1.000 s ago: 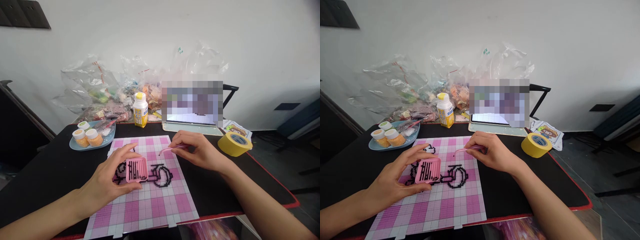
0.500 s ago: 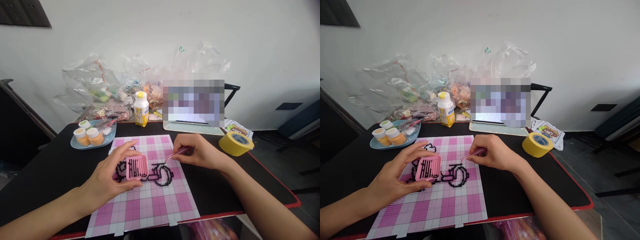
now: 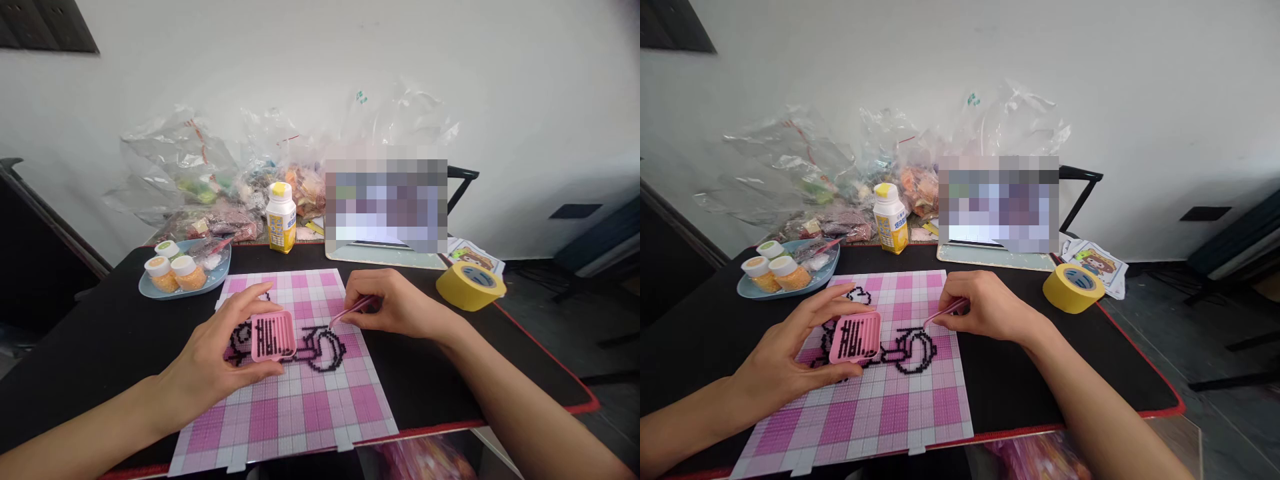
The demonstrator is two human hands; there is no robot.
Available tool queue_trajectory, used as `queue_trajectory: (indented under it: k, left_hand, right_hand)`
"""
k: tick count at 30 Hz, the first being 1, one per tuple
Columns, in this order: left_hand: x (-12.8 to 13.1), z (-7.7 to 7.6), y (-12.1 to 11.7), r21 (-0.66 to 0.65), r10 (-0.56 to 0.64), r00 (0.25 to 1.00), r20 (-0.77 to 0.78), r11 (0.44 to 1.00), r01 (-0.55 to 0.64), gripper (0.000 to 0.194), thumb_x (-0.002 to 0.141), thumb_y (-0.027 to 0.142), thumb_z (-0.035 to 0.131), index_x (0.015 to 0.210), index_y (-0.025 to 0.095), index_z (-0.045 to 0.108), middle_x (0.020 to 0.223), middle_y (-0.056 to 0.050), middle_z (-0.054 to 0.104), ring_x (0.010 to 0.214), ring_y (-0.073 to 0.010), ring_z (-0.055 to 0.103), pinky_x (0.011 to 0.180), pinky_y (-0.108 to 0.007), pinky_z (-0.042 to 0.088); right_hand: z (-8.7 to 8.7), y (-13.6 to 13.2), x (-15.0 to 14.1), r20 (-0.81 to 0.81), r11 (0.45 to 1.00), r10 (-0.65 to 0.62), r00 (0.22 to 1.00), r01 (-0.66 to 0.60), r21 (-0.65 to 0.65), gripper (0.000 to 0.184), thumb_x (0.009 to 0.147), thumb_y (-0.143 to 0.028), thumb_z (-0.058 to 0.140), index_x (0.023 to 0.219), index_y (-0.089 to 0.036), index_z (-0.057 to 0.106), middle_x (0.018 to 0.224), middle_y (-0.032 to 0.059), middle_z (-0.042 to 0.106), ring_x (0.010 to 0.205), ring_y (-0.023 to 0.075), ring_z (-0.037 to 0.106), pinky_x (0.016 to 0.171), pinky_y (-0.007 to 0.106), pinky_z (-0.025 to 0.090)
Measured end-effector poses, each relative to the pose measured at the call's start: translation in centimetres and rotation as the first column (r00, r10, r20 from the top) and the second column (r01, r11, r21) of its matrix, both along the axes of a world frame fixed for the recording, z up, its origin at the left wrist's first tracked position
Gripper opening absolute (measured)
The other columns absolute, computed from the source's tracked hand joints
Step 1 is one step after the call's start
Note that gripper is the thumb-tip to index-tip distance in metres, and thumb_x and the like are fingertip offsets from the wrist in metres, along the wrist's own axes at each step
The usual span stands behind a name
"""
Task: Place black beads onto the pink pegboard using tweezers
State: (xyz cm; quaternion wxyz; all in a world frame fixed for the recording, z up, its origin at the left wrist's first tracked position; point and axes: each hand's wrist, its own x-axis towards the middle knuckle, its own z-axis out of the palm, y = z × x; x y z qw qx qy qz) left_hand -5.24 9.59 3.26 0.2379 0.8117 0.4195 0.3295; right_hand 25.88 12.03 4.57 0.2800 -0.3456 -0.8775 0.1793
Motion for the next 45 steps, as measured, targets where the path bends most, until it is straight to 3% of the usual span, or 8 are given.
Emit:
queue_trajectory:
  k: [5, 20, 35, 41, 45]
  left_hand:
    - [0.1, 0.0, -0.1, -0.010, 0.001, 1.000, 0.011, 1.000, -0.001, 0.077, 0.079, 0.067, 0.074, 0.146, 0.054, 0.038, 0.121, 0.007, 0.077, 0.112, -0.0242, 0.072, 0.088, -0.033, 0.060]
    - [0.1, 0.0, -0.1, -0.029, 0.003, 1.000, 0.009, 1.000, -0.002, 0.077, 0.078, 0.069, 0.074, 0.145, 0.056, 0.037, 0.121, 0.008, 0.077, 0.115, -0.0234, 0.071, 0.090, -0.032, 0.058]
    - [0.1, 0.0, -0.1, -0.031, -0.003, 1.000, 0.005, 1.000, 0.003, 0.078, 0.079, 0.069, 0.074, 0.145, 0.056, 0.036, 0.122, 0.007, 0.077, 0.118, -0.0266, 0.070, 0.092, -0.038, 0.059]
    - [0.1, -0.2, 0.0, -0.013, -0.011, 1.000, 0.007, 1.000, 0.011, 0.078, 0.079, 0.068, 0.073, 0.147, 0.053, 0.037, 0.121, 0.005, 0.077, 0.118, -0.0260, 0.069, 0.091, -0.035, 0.058]
    - [0.1, -0.4, 0.0, 0.009, -0.026, 1.000, -0.004, 1.000, 0.026, 0.077, 0.080, 0.069, 0.072, 0.147, 0.050, 0.037, 0.122, 0.003, 0.076, 0.120, -0.0271, 0.068, 0.094, -0.038, 0.057]
  right_hand:
    - [0.0, 0.1, 0.3, 0.043, 0.999, -0.050, 0.998, 0.049, 0.019, 0.022, 0.092, -0.033, 0.072, 0.078, -0.016, 0.069, 0.076, 0.0033, 0.065, 0.067, 0.0126, 0.058, 0.059, 0.023, 0.045]
    - [-0.2, 0.1, 0.1, 0.042, 0.999, -0.032, 0.999, 0.031, 0.026, 0.021, 0.093, -0.032, 0.071, 0.079, -0.016, 0.069, 0.077, 0.0032, 0.065, 0.068, 0.0121, 0.058, 0.059, 0.022, 0.045]
    - [-0.2, 0.2, 0.2, 0.050, 0.999, -0.032, 0.998, 0.030, 0.028, 0.020, 0.092, -0.031, 0.073, 0.080, -0.016, 0.070, 0.077, 0.0028, 0.066, 0.066, 0.0119, 0.058, 0.058, 0.023, 0.043]
    - [-0.2, 0.0, -0.4, -0.098, 0.994, -0.031, 0.995, 0.041, 0.105, 0.012, 0.094, -0.026, 0.070, 0.088, -0.016, 0.072, 0.082, 0.0050, 0.068, 0.072, 0.0134, 0.061, 0.061, 0.023, 0.047]
    - [-0.3, -0.7, -1.8, -0.195, 0.987, 0.084, 0.977, -0.055, 0.150, 0.006, 0.096, -0.017, 0.065, 0.098, -0.016, 0.070, 0.088, 0.0063, 0.069, 0.078, 0.0142, 0.063, 0.067, 0.025, 0.053]
